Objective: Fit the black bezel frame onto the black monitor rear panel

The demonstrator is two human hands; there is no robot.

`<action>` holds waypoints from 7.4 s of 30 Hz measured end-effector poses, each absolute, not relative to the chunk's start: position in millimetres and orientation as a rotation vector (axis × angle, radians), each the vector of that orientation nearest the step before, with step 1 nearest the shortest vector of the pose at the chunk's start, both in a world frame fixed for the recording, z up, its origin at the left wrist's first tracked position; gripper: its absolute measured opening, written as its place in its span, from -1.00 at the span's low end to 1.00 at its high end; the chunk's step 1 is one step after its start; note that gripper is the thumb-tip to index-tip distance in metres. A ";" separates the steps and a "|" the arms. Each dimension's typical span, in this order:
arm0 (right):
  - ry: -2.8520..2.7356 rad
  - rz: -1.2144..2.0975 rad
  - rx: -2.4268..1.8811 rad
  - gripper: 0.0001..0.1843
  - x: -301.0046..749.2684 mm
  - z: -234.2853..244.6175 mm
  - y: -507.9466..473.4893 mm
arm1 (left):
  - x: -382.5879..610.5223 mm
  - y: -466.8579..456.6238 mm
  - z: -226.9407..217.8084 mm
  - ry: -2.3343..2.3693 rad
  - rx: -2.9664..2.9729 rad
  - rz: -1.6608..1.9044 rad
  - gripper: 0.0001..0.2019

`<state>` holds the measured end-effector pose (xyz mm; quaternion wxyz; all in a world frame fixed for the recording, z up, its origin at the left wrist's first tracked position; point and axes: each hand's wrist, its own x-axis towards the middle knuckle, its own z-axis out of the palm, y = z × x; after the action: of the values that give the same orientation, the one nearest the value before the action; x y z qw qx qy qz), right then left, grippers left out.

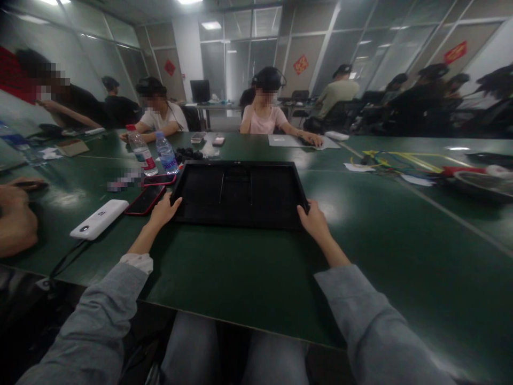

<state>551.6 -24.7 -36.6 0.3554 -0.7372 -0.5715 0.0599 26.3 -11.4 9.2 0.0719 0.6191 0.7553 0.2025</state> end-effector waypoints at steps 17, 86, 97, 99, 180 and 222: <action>-1.508 0.142 -1.909 -0.44 551.3 -36.9 -24.9 | 26.3 -10.9 8.7 2.309 1.899 0.567 -0.40; -1.517 0.147 -1.984 -0.41 543.5 -27.5 -29.5 | 26.6 -12.6 11.1 2.273 1.947 0.528 -0.39; -1.518 0.134 -1.951 -0.43 545.8 -29.8 -29.5 | 25.3 -12.2 10.8 2.259 1.948 0.529 -0.41; -1.524 0.138 -1.958 -0.43 546.3 -30.4 -29.2 | 25.7 -12.3 10.7 2.256 1.949 0.529 -0.41; -1.509 0.123 -1.967 -0.45 546.6 -31.2 -28.7 | 26.2 -12.2 11.9 2.267 1.939 0.508 -0.40; -1.498 0.130 -1.968 -0.46 541.4 -23.7 -33.3 | 25.8 -12.1 10.8 2.258 1.975 0.521 -0.43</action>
<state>541.4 -33.3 -23.7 0.3264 -0.7510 -0.5718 0.0496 25.8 -12.1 10.8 0.0485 0.6479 0.7407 0.1711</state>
